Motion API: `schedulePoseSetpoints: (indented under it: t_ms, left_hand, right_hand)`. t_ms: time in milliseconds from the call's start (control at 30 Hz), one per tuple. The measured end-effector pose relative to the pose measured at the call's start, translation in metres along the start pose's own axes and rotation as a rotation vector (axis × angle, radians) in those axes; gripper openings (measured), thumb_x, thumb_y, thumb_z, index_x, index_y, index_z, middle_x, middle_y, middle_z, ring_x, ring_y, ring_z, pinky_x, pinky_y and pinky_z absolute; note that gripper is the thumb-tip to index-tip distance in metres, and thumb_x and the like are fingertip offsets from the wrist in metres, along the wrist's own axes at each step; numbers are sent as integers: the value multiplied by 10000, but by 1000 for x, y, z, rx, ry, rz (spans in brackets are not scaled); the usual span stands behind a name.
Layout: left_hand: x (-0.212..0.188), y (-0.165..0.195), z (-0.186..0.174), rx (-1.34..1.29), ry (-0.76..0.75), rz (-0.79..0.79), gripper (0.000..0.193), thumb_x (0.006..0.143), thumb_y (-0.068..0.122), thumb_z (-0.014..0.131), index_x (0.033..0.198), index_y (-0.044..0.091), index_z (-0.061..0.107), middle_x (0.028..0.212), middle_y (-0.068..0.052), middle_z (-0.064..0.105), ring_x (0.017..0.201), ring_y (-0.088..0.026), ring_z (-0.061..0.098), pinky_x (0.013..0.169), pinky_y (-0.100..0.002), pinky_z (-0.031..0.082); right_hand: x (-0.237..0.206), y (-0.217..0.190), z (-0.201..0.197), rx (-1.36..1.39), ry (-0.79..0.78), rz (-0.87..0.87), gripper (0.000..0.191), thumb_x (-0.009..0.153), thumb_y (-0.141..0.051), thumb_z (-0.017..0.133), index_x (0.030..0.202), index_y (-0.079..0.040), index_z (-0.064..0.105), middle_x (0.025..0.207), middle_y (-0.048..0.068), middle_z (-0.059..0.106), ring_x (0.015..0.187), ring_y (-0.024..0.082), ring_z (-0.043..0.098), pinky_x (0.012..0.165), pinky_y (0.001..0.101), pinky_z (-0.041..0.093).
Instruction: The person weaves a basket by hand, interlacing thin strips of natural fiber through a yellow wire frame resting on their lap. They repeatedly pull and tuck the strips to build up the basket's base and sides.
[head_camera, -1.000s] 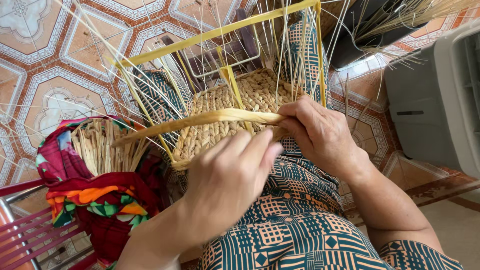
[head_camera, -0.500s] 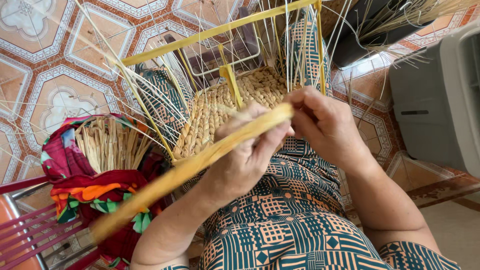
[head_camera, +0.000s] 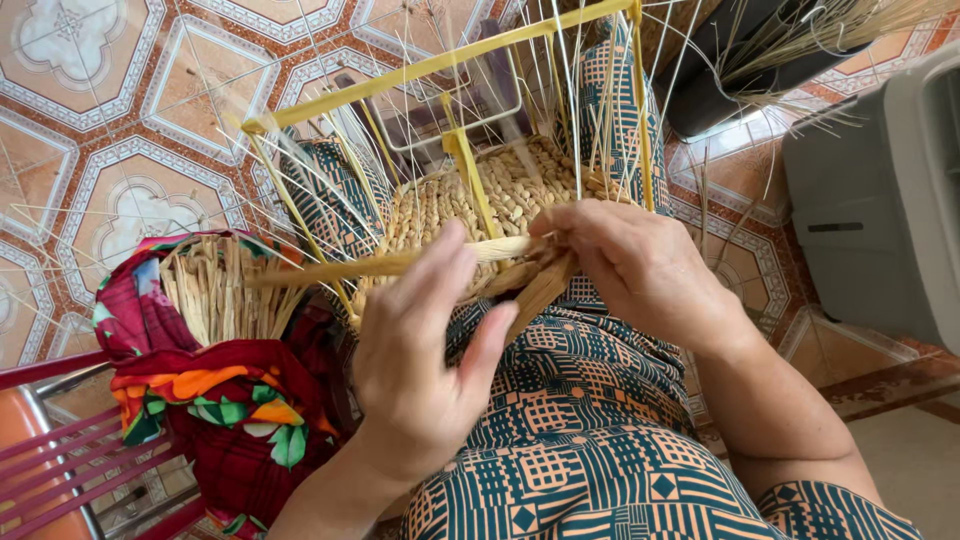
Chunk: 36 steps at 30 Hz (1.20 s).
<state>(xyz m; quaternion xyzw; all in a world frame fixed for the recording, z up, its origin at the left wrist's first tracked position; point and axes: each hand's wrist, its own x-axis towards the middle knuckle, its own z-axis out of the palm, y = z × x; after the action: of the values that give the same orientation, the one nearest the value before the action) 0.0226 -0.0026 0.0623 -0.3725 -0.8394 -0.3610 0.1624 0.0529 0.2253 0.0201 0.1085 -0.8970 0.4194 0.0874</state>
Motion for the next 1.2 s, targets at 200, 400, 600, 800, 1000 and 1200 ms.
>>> schedulePoseSetpoints:
  t_ms: [200,400,600,800,1000,1200]
  left_hand:
    - [-13,-13,15,298,-283,-83,282,940,195,800,1151,108,635,926,-23,595,865,-199,562,721,-352,498]
    - [-7,17,17,103,-196,18,459,837,368,763,1116,27,635,960,-79,555,857,-240,556,718,-363,519]
    - [-4,4,57,367,-367,-4,149,948,80,732,1037,61,613,947,-83,589,896,-216,611,770,-328,560]
    - [-2,-19,55,326,-323,51,196,981,108,753,1098,2,637,880,-116,657,793,-201,659,654,-320,536]
    - [17,-7,5,250,-76,96,219,861,202,778,977,60,656,897,-78,673,822,-260,654,730,-414,503]
    - [26,7,9,113,-288,-110,262,956,234,777,1098,19,731,785,-94,664,675,-217,660,572,-342,539]
  right_hand:
    - [-1,9,8,159,85,120,73,1003,19,626,978,5,558,988,94,707,769,146,731,648,258,586]
    - [0,11,11,176,82,138,104,1013,-1,647,977,6,550,949,85,703,788,136,742,653,259,595]
    - [4,7,-14,305,84,222,137,1018,14,605,1155,23,598,1020,80,738,772,108,712,622,243,599]
    - [3,-4,-15,112,12,0,240,944,-82,714,1151,37,709,1009,107,754,787,161,723,672,285,595]
    - [13,-1,5,6,-60,-75,191,917,-108,752,1070,0,714,912,88,715,750,199,732,645,320,606]
    - [5,-2,9,-18,23,-15,151,968,-39,700,1088,-7,615,939,129,688,803,271,721,683,353,571]
